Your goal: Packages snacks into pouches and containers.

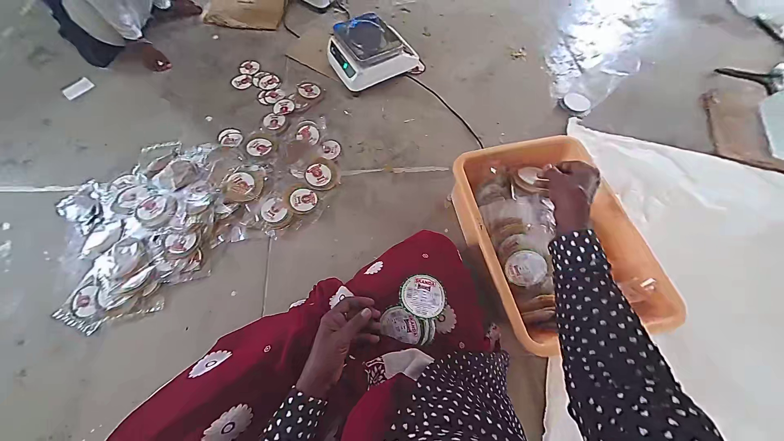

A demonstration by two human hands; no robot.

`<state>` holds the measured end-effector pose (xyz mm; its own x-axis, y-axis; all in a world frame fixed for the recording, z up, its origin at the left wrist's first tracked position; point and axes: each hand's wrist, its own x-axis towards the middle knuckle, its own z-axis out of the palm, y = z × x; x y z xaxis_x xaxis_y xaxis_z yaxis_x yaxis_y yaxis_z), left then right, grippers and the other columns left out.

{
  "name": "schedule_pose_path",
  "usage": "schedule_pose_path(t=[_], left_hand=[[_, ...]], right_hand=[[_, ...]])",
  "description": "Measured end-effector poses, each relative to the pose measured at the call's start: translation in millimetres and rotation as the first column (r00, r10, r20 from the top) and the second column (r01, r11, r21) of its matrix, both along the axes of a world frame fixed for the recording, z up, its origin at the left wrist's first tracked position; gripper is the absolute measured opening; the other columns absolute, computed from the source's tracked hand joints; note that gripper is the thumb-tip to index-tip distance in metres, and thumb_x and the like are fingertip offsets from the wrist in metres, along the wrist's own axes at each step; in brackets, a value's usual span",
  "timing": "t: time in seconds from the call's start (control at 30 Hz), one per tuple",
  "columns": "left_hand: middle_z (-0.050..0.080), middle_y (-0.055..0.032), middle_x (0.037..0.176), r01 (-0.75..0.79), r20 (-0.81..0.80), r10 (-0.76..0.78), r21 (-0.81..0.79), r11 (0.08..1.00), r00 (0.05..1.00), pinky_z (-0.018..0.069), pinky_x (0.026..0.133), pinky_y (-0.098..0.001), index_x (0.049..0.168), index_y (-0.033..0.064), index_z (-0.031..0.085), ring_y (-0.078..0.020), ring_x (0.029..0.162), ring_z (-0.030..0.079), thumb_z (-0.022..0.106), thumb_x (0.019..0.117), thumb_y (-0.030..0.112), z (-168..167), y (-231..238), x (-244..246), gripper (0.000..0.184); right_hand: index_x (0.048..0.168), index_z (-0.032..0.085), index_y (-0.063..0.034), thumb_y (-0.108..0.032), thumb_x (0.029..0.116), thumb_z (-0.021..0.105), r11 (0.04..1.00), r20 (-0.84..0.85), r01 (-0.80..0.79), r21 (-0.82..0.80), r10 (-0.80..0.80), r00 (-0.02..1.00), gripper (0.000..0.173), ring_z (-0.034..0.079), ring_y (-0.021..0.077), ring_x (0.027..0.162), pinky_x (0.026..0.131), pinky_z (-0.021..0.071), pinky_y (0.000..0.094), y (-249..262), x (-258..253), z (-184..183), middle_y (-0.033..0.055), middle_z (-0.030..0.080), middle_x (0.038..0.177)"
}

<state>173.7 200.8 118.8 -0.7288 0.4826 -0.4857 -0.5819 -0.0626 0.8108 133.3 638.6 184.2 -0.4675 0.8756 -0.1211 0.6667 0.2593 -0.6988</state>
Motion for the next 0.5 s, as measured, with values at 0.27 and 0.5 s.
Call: schedule_pose_path(t=[0.27, 0.5], left_hand=[[0.071, -0.0174, 0.104, -0.082, -0.131, 0.085, 0.032, 0.996, 0.988, 0.0642, 0.074, -0.0404, 0.123, -0.0058, 0.059, -0.0264, 0.085, 0.073, 0.051, 0.1038, 0.007, 0, -38, -41, 0.024], [0.071, -0.0164, 0.095, -0.532, -0.057, 0.534, -0.225, 0.816, 0.843, 0.0617, 0.067, -0.0368, 0.12, -0.0069, 0.059, -0.0227, 0.074, 0.071, 0.051, 0.1052, 0.008, -67, -120, -75, 0.022]], right_hand=[[0.117, 0.068, 0.0017, -0.017, 0.0986, 0.068, 0.728, -0.114, -0.683, 0.05, 0.684, 0.721, 0.027, 0.071, 0.032, 0.092, 0.086, 0.0572, 0.0543, -104, -74, -74, 0.0197, 0.07, 0.108], [0.133, 0.06, 0.0041, -0.034, 0.0941, 0.075, 0.305, 0.214, -0.952, -0.029, 0.932, 0.292, 0.057, 0.061, 0.0449, 0.12, 0.101, 0.0485, 0.0612, -279, -177, -136, 0.028, 0.063, 0.128]])
